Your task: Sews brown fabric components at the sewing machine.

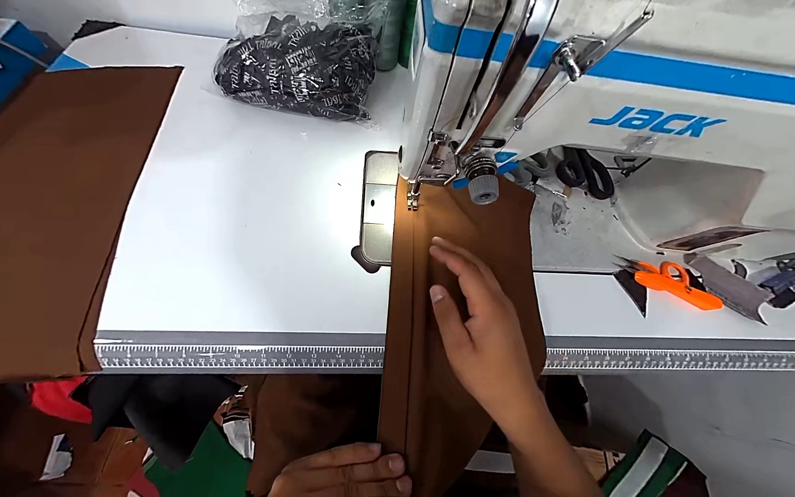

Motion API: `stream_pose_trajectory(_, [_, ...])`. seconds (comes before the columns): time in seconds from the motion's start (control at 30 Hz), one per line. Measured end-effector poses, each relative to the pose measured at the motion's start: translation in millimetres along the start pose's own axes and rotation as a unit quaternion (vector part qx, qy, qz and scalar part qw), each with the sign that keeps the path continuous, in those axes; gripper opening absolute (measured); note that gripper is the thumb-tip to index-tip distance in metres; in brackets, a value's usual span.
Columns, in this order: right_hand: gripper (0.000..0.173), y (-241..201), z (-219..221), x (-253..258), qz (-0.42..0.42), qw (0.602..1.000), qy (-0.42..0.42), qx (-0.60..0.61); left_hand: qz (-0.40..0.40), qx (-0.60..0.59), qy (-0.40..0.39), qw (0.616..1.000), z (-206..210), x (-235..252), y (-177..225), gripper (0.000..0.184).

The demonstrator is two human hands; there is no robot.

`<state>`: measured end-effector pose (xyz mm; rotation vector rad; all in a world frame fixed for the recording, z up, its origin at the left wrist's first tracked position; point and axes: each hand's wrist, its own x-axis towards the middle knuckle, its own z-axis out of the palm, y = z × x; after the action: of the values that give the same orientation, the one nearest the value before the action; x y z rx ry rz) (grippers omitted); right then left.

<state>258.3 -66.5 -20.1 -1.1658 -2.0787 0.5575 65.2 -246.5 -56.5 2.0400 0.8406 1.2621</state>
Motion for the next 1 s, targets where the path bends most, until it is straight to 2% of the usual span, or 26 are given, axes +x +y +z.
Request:
stream_pose_trajectory(0.1, [0.045,10,8,-7,-0.045,0.988,-0.032,-0.146,0.001,0.010,0.002,1.000,-6,-3,1,0.020])
stream_pose_trajectory(0.17, [0.048,19,1,-6,-0.080,0.978,-0.066,-0.179,0.002,0.015,0.002,1.000,-11,-3,3,0.019])
stream_pose_trajectory(0.37, [0.048,34,-15,-4,-0.162,0.966,-0.117,-0.165,0.027,0.033,0.003,0.999,-4,-4,0,0.019])
stream_pose_trajectory(0.73, [0.040,31,-14,-12,-0.258,0.944,-0.132,-0.160,0.043,0.116,-0.009,0.992,13,-11,-13,0.019])
stream_pose_trajectory(1.0, [0.040,20,-15,-34,-0.258,0.941,-0.157,-0.155,0.047,0.151,-0.031,0.987,18,-8,-13,0.020])
